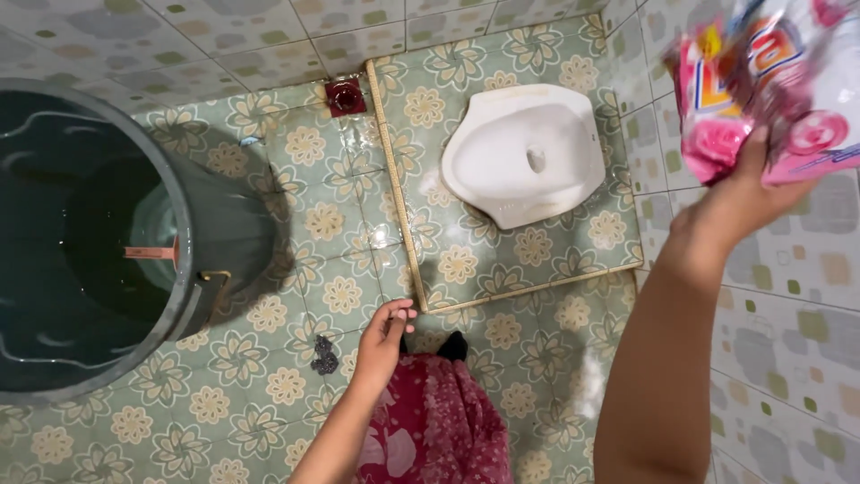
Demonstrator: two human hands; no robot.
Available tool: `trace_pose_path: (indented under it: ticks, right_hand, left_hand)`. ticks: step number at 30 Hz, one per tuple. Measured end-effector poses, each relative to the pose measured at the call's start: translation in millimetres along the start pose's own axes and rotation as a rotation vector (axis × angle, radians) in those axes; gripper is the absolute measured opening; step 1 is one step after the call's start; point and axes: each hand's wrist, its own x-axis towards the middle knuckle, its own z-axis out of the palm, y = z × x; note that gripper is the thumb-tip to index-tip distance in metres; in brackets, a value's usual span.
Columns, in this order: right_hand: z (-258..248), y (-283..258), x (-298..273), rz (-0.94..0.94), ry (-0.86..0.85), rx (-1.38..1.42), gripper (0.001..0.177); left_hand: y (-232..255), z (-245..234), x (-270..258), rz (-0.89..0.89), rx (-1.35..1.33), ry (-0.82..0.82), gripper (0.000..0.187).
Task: Cleaning a squat toilet using detergent and water.
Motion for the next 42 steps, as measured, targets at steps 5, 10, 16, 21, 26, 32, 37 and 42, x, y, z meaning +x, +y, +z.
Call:
trace_pose_path:
  ticks: [5, 10, 16, 21, 26, 32, 37, 42]
  right_hand:
    - [-15, -6, -33, 0.072, -0.02, 0.076, 0.051]
    - [-39, -1, -80, 0.397, 0.047, 0.28, 0.04]
    - [-112, 72, -168, 1.025, 0.521, 0.766, 0.017]
    - [-107, 70, -264, 1.19, 0.644, 0.923, 0.014]
    - [-79, 35, -312, 1.258, 0.586, 0.947, 0.02]
    - [-10, -20, -302, 1.263, 0.421, 0.763, 0.028]
    - [88, -57, -271, 0.92, 0.09, 0.304, 0.033]
    - [172, -22, -245, 0.242, -0.365, -0.098, 0.054]
  left_hand:
    - [-7, 1, 3, 0.01, -0.026, 0.002, 0.028]
    - [-5, 10, 5, 0.005, 0.014, -0.021, 0.027]
    - [-7, 27, 4, 0.021, -0.005, -0.069, 0.026]
    - [-14, 45, 0, 0.023, -0.009, -0.123, 0.025]
    - [-5, 66, -10, 0.068, 0.002, -0.163, 0.024]
    - [-18, 75, -9, 0.032, -0.06, -0.148, 0.026]
    - [-11, 64, -7, 0.064, -0.124, -0.076, 0.027]
    - [-14, 42, -7, 0.05, -0.153, 0.01, 0.025]
